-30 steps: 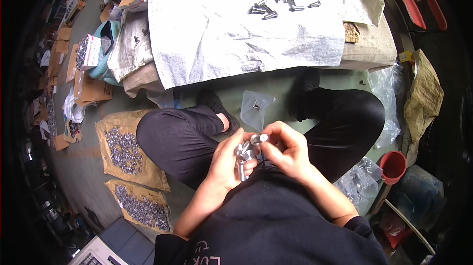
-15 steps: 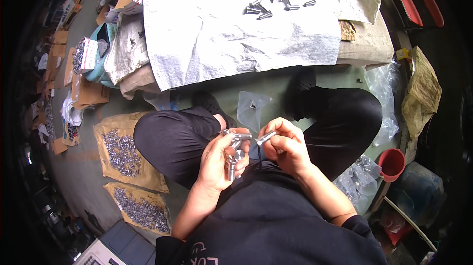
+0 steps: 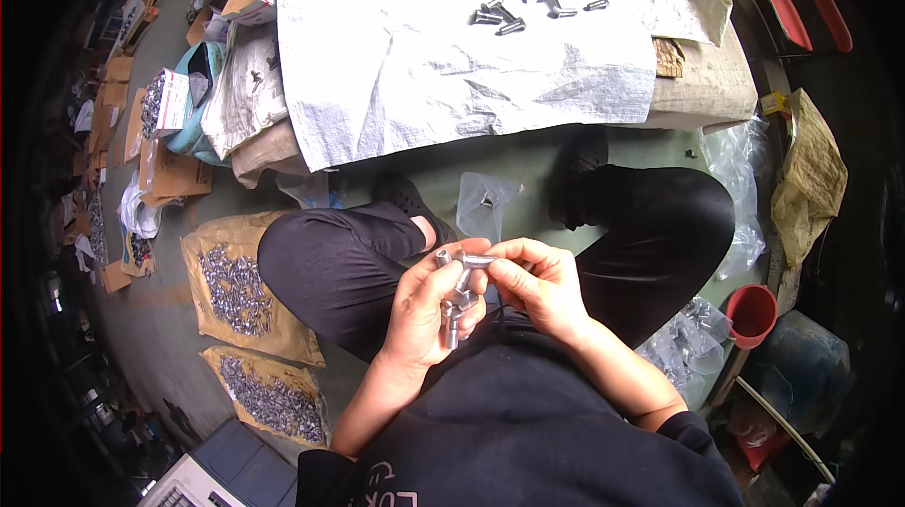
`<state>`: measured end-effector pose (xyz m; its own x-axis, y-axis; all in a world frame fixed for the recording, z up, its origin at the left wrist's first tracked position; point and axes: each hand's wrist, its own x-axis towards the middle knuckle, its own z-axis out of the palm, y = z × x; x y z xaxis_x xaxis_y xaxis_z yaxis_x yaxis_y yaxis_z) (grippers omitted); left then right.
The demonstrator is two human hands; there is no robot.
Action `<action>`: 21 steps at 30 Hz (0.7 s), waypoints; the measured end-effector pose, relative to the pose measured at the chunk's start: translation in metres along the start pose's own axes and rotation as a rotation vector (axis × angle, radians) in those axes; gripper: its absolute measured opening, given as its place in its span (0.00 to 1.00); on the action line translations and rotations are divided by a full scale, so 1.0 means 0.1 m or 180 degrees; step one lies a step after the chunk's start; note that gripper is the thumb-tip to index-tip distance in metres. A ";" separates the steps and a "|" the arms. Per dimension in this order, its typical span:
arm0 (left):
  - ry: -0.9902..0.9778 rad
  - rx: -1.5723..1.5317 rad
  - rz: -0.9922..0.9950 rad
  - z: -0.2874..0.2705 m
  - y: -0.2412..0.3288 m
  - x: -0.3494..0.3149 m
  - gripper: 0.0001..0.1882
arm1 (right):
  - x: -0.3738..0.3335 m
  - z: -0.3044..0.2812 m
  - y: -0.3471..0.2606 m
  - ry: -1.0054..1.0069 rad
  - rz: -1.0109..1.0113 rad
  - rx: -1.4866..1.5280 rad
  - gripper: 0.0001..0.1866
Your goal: Sorting and inspecting various metal bolts and fasteners in a cluttered workspace.
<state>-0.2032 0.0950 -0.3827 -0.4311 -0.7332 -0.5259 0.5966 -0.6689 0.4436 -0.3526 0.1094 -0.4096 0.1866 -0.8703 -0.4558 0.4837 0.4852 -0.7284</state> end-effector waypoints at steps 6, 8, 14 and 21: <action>0.0168 0.0435 0.0123 -0.03 -0.01 0.01 0.13 | 0.02 -0.05 0.04 -0.0031 0.0062 0.0190 0.09; 0.0202 0.0441 0.0135 -0.03 -0.01 0.01 0.13 | 0.01 -0.04 0.03 -0.0042 0.0046 0.0174 0.09; 0.0309 0.0513 0.0173 -0.03 -0.02 0.02 0.12 | 0.01 -0.03 0.04 0.0097 -0.0137 0.0008 0.08; 0.0365 0.0530 0.0213 -0.03 -0.04 0.00 0.11 | 0.00 0.01 -0.01 0.0237 -0.0365 -0.0249 0.07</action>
<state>-0.2032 0.0980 -0.3869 -0.3086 -0.7643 -0.5663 0.4971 -0.6372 0.5890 -0.3528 0.1089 -0.4085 0.0685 -0.9131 -0.4019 0.4296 0.3906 -0.8142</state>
